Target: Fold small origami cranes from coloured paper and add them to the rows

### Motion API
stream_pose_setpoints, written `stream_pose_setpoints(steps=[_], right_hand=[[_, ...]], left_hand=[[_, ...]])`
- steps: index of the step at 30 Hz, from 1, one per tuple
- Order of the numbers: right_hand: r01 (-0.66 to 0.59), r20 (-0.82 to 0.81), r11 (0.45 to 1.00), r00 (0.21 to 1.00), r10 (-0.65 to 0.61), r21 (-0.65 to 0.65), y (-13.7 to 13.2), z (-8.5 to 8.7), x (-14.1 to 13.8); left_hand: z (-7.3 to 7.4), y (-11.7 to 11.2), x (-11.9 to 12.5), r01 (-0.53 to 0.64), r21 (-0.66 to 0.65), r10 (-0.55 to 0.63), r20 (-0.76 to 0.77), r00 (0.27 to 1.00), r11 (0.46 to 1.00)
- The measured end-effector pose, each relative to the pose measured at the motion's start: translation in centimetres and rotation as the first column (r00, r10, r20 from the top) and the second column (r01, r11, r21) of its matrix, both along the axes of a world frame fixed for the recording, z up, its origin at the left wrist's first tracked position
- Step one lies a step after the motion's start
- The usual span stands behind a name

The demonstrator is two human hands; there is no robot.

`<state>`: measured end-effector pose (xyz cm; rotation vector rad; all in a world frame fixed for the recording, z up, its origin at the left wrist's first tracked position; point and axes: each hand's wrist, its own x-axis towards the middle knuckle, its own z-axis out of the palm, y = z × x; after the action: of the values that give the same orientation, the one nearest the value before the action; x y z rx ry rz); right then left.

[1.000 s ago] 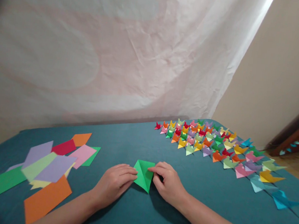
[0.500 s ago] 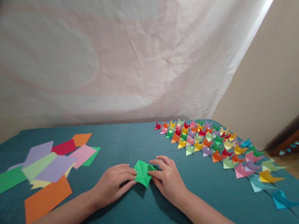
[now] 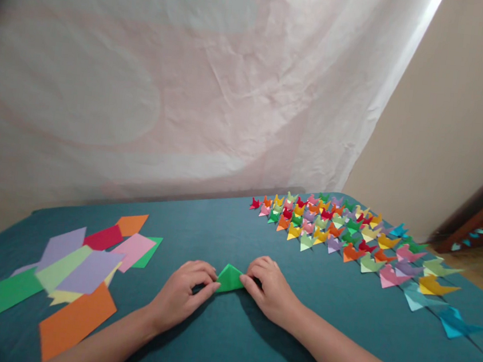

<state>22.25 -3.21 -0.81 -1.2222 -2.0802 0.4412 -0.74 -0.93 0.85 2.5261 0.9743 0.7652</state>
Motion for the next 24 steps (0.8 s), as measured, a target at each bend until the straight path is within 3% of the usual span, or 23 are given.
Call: stream_pose_setpoints(steps=[7, 12, 15, 24], right_hand=[[0.090, 0.035, 0.996, 0.995, -0.090, -0.002, 0.8, -0.8, -0.1], [0.090, 0.087, 0.996, 0.992, -0.090, 0.009, 1.3, -1.2, 0.0], [0.091, 0.106, 0.996, 0.990, -0.092, 0.016, 1.5, -1.3, 0.0], [0.119, 0.107, 0.992, 0.987, -0.123, 0.041, 1.5, -1.2, -0.1]], left_hand=[[0.1, 0.2, 0.0, -0.058, 0.038, 0.060, -0.061, 0.996, 0.998], [0.9, -1.1, 0.7, 0.125, 0.210, -0.076, -0.228, 0.971, 0.970], [1.2, -2.0, 1.1, 0.221, 0.179, -0.147, -0.355, 0.923, 0.959], [1.0, -2.5, 1.0, 0.208, 0.042, -0.174, -0.405, 0.898, 0.977]])
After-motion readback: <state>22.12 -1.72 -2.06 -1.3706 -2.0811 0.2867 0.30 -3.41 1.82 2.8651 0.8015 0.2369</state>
